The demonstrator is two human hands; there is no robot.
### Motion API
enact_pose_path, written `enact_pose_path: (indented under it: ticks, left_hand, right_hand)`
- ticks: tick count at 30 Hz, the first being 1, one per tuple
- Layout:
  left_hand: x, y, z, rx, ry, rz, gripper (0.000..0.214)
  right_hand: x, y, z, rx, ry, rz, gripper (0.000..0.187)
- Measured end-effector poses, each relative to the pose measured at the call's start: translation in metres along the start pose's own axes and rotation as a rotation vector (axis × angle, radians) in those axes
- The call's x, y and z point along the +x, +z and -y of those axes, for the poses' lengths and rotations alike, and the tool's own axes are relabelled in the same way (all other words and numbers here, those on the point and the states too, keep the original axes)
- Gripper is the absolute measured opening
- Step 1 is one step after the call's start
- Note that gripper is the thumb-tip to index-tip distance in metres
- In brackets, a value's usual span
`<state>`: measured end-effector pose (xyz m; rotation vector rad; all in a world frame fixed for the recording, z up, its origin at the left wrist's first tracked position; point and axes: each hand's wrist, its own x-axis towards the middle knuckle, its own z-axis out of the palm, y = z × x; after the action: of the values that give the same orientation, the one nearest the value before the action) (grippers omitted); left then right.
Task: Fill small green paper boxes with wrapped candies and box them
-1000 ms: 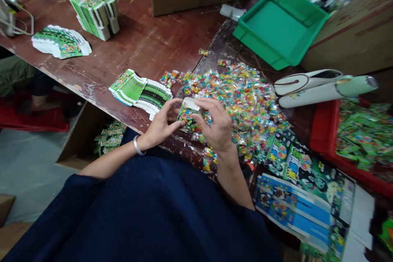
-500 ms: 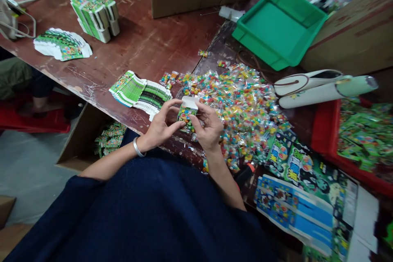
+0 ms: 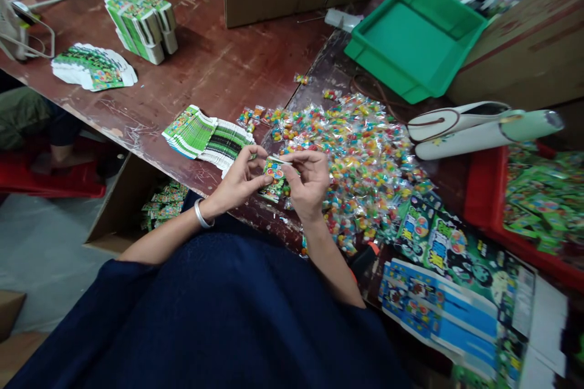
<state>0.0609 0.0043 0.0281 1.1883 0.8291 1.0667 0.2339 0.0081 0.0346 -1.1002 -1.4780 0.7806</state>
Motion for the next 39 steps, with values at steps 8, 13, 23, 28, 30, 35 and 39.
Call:
enact_pose_path:
  ticks: [8, 13, 23, 28, 30, 35, 39]
  left_hand:
    - [-0.005, -0.003, -0.003, 0.236, 0.087, -0.014, 0.044]
    - [-0.007, -0.008, -0.004, 0.365, 0.129, 0.035, 0.057]
    - [-0.003, -0.011, -0.011, 0.386, 0.118, 0.108, 0.057]
    - [0.004, -0.014, -0.008, 0.212, 0.076, 0.013, 0.038]
    - [0.008, -0.015, -0.008, 0.135, 0.074, -0.057, 0.040]
    - [0.015, -0.013, -0.005, 0.055, 0.033, -0.129, 0.045]
    - [0.015, -0.010, -0.004, 0.022, 0.025, -0.084, 0.047]
  right_hand:
    - [0.021, -0.011, 0.004, 0.111, 0.222, 0.118, 0.021]
    - [0.030, -0.019, -0.002, 0.146, 0.319, 0.181, 0.026]
    - [0.027, -0.018, -0.002, 0.040, 0.192, 0.164, 0.021]
    - [0.019, -0.024, 0.006, -0.020, 0.089, 0.297, 0.024]
    - [0.016, -0.026, 0.006, -0.074, 0.060, 0.438, 0.060]
    - [0.017, -0.027, -0.001, -0.288, -0.093, 0.520, 0.105]
    - [0.018, -0.021, -0.002, -0.291, -0.121, 0.465, 0.085]
